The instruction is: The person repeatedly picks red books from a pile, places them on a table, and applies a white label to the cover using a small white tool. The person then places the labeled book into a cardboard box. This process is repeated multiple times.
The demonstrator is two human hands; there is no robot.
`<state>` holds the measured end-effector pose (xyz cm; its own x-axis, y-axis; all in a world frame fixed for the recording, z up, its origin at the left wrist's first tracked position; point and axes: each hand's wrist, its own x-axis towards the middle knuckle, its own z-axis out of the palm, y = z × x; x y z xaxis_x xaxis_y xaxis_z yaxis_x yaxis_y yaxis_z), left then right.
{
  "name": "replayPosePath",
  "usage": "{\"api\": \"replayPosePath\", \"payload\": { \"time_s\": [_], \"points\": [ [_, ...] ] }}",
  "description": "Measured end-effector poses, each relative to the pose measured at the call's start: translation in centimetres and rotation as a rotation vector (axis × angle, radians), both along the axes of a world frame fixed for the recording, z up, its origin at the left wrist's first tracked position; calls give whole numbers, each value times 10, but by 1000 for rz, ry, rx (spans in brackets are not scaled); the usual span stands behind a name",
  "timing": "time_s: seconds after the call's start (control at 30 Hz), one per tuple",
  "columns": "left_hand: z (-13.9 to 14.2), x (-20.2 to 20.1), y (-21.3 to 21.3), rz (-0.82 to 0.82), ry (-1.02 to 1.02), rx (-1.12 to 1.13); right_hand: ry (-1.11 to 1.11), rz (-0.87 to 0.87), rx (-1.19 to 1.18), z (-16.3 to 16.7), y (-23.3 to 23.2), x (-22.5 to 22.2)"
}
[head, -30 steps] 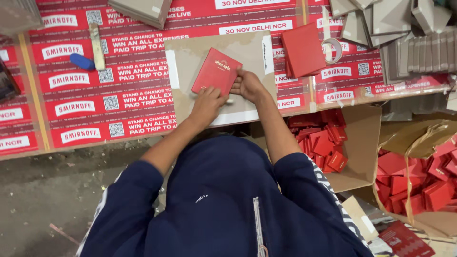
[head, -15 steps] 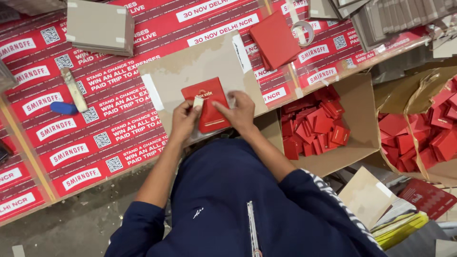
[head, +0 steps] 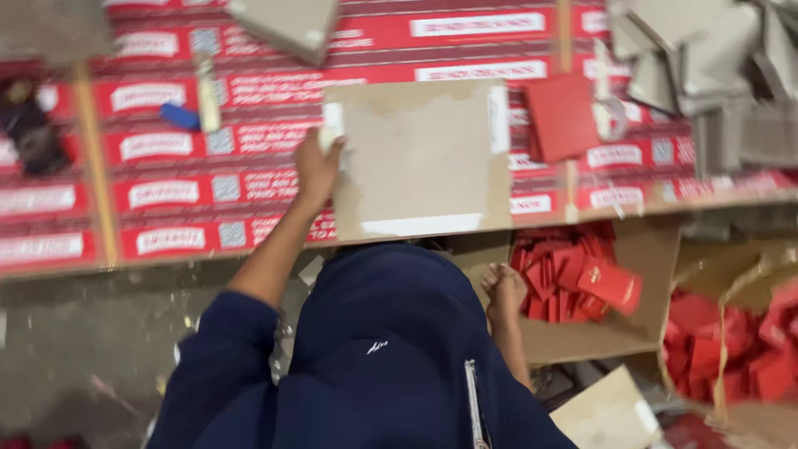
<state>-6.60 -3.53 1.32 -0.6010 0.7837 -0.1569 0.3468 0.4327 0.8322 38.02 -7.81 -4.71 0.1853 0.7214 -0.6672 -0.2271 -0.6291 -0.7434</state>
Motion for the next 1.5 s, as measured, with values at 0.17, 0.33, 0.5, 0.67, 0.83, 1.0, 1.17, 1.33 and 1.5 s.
{"api": "replayPosePath", "payload": {
  "time_s": [0.17, 0.33, 0.5, 0.67, 0.83, 1.0, 1.17, 1.33, 1.5],
  "points": [
    [11, -22, 10, 158, 313, 14, -194, 299, 75, 4, 31, -49],
    [16, -174, -14, 707, 813, -173, -667, 826, 136, 57, 56, -65],
    [6, -209, -21, 540, 478, -225, -635, 906, 377, 79, 79, -112],
    [9, -189, -7, 481, 678, -287, -213, 921, 479, 68, 104, -187],
    [25, -191, -12, 510, 523, -161, -140, 1035, 527, 77, 105, -227],
    [33, -70, 5, 211, -303, -21, 153, 900, 387, 95, 112, -236],
    [57, 44, 1, -313, -278, 206, 190, 911, 495, 97, 124, -224],
    [73, 51, 0, -369, -269, 129, 195, 1021, 519, 92, 128, -199],
    [72, 50, -9, -433, -312, 175, 228, 1014, 494, 80, 123, -197]
  ]
}}
